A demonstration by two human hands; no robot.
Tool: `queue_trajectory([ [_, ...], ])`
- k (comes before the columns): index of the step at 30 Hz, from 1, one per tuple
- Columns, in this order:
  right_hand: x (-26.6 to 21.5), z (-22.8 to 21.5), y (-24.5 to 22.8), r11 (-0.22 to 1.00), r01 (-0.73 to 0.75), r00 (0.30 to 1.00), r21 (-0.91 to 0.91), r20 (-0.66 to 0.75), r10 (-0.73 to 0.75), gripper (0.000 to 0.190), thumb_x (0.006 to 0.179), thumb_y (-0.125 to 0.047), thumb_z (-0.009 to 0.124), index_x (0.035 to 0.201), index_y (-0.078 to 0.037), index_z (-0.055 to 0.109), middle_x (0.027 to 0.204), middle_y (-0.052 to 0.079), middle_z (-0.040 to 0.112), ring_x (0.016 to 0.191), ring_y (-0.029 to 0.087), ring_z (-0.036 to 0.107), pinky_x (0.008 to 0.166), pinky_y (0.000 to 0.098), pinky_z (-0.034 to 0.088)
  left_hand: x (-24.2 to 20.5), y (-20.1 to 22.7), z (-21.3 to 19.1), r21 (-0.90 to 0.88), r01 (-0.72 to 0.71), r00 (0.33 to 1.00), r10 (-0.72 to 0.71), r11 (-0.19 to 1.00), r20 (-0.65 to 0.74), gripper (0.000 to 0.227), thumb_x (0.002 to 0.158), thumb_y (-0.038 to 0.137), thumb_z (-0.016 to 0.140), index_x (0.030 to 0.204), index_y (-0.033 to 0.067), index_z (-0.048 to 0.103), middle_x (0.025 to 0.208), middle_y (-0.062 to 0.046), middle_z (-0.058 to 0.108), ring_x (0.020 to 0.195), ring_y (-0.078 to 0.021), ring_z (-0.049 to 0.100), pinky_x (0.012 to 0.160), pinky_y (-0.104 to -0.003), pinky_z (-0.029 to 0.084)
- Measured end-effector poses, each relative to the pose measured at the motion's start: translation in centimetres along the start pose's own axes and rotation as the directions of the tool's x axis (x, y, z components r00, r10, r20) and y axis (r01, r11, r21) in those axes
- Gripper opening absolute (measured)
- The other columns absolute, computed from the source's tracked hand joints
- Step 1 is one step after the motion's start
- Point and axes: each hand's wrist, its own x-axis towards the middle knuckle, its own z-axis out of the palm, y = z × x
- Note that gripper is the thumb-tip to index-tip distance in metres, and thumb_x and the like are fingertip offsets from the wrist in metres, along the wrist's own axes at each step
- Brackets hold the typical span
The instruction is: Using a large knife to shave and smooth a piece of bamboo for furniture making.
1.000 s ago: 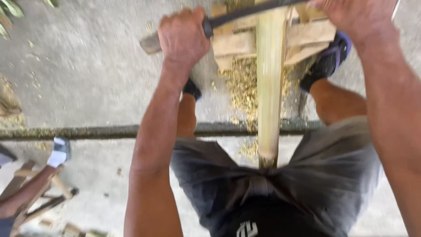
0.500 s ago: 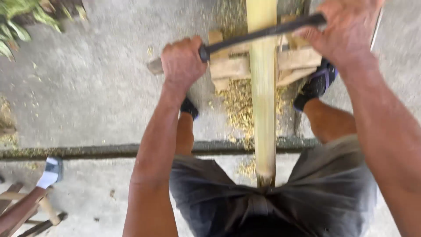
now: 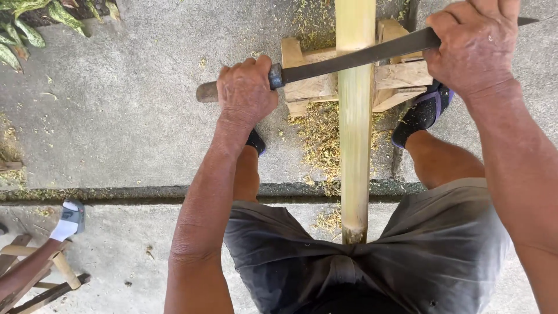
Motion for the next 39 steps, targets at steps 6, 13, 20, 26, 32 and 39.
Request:
queue_trajectory([
  [6,0.3,-0.3,0.0,0.997,-0.018,0.966,-0.079,0.255,0.038,0.021,0.098,-0.033,0.074,0.112,-0.018,0.074,0.086,-0.003,0.069,0.086,0.009,0.058,0.097,0.0318,0.046,0.2,0.8,1.0,-0.066,-0.004,0.993,-0.004,0.998,-0.114,0.035,0.093,0.043,0.077,0.079,0.0138,0.065,0.059,-0.001,0.058,0.051,-0.0121,0.058,0.055,-0.038,0.048],
  [13,-0.4,0.7,-0.3,0.981,-0.049,0.987,-0.19,0.139,0.077,0.019,0.094,-0.029,0.078,0.113,-0.028,0.075,0.09,-0.009,0.069,0.093,0.007,0.061,0.099,0.029,0.044,0.7,0.1,2.1,0.015,-0.081,0.943,0.082,0.997,-0.321,0.032,0.098,0.037,0.072,0.075,0.017,0.061,0.059,0.003,0.052,0.048,-0.0114,0.049,0.051,-0.036,0.044],
  [20,1.2,0.2,0.0,0.979,-0.109,0.986,-0.172,0.107,0.129,0.019,0.09,-0.022,0.079,0.108,-0.026,0.076,0.092,-0.006,0.069,0.097,0.01,0.06,0.101,0.0321,0.042,2.3,0.0,1.7,0.003,-0.113,0.896,0.103,0.994,-0.431,0.033,0.097,0.036,0.072,0.074,0.0154,0.059,0.06,-0.001,0.054,0.05,-0.0148,0.051,0.053,-0.039,0.043],
  [26,-0.4,2.7,1.3,0.977,-0.128,0.985,-0.17,0.096,0.145,0.021,0.092,-0.04,0.074,0.108,-0.026,0.075,0.087,-0.008,0.064,0.086,0.011,0.053,0.105,0.0357,0.041,3.1,-0.2,1.9,0.037,-0.113,0.925,0.118,0.993,-0.362,0.028,0.097,0.03,0.071,0.076,0.015,0.061,0.058,-0.001,0.055,0.047,-0.0147,0.052,0.05,-0.037,0.042],
  [32,0.4,1.6,0.7,0.974,-0.161,0.966,-0.161,0.179,0.189,0.024,0.095,-0.044,0.073,0.107,-0.025,0.079,0.079,-0.006,0.064,0.084,0.013,0.055,0.103,0.0393,0.042,2.9,-0.1,2.8,0.019,-0.107,0.914,0.106,0.994,-0.391,0.031,0.097,0.035,0.071,0.075,0.0161,0.062,0.058,0.001,0.053,0.048,-0.0118,0.049,0.051,-0.036,0.043],
  [39,-0.6,2.2,0.6,0.973,-0.189,0.958,-0.131,0.193,0.212,0.024,0.092,-0.041,0.078,0.111,-0.026,0.078,0.091,-0.006,0.071,0.097,0.011,0.062,0.102,0.0356,0.043,2.8,0.0,2.2,0.047,-0.11,0.917,0.119,0.993,-0.381,0.037,0.098,0.044,0.071,0.076,0.0158,0.063,0.056,0.002,0.053,0.045,-0.0106,0.048,0.047,-0.034,0.042],
])
